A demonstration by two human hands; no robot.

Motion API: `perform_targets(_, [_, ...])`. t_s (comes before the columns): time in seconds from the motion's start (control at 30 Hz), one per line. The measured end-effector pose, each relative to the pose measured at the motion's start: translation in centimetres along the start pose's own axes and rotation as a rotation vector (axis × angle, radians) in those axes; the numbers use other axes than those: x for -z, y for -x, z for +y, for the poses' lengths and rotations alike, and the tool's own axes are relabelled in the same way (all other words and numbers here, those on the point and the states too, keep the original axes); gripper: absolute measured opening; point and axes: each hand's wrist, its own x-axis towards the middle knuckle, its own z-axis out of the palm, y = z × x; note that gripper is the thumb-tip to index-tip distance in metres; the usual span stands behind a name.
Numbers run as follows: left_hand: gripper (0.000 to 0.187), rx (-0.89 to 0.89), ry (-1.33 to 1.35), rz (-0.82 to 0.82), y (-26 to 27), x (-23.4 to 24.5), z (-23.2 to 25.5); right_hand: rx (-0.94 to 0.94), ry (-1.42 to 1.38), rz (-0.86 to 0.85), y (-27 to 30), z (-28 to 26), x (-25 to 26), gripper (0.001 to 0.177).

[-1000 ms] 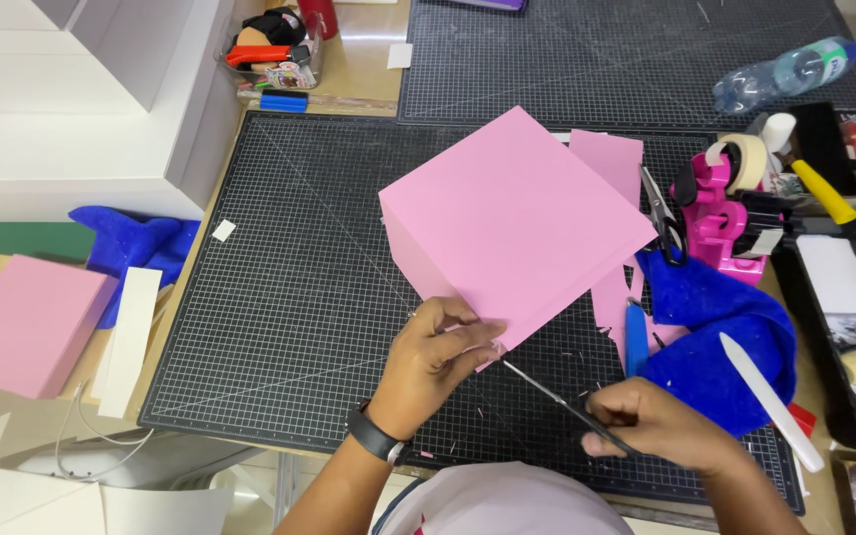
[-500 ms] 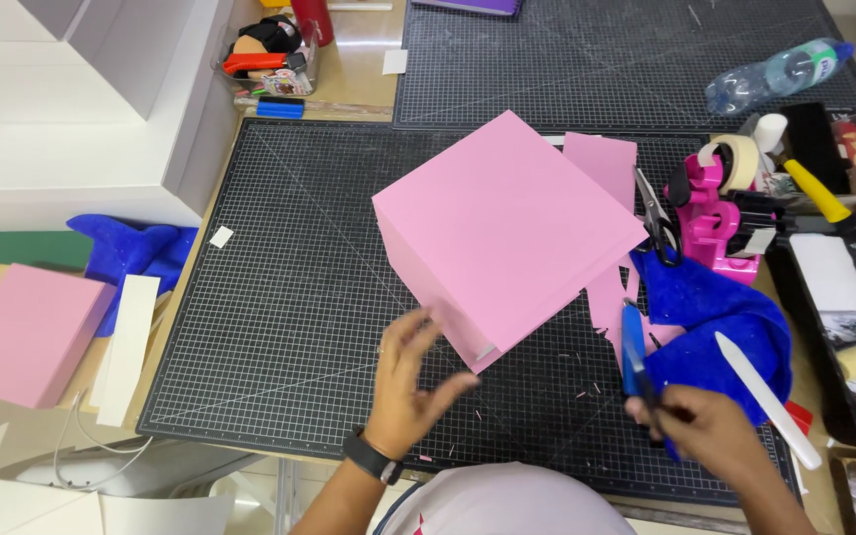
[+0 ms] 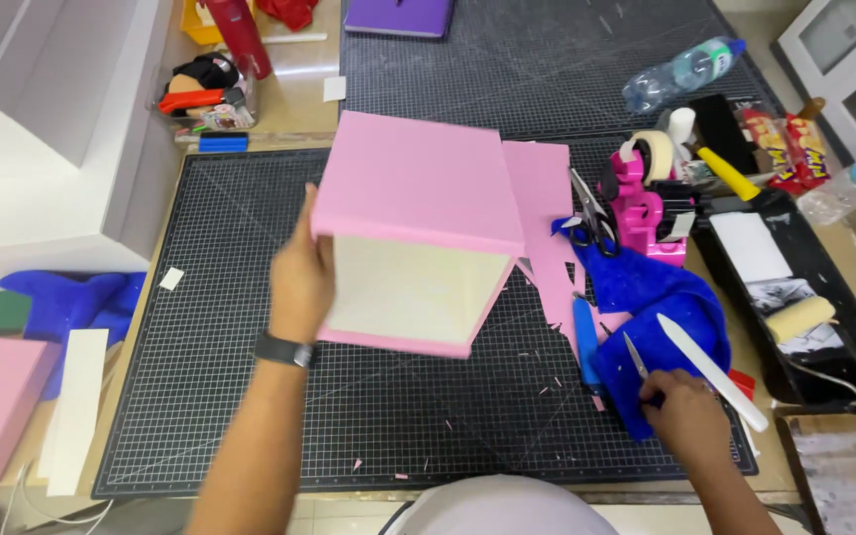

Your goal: Covering and decorating a cardboard box with pink paper using scissors, glue, and a bone folder.

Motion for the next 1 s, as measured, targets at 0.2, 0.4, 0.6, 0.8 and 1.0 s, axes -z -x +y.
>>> perform_targets(0.2, [0.042,-0.038,-0.243,-0.515,-9.0,3.6,5.2,0.049,0.275,-0.076,0.6,-1.9,1.3,0.028])
perform_targets(0.4, [0.052,-0.128,-0.484,-1.106,-10.6,-9.0,2.1,-0.007,-0.765,0.099,3.7,-13.0,11.5,0.025])
perform_targets(0.6, [0.048,-0.186,-0.484,-1.228,-10.6,-12.2,6.5,0.105,-0.808,-0.186,4.7,-19.5,15.8,0.055])
perform_targets(0.8, [0.114,-0.157,0.005,-1.235,-11.3,-11.0,10.1,0.048,-0.561,-0.091,3.4,-19.8,14.9,0.04])
perform_targets(1.0, [0.067,0.076,0.438,-1.186,-11.5,-11.8,10.5,0.127,-1.081,-0.06,1.5,-16.5,11.0,0.023])
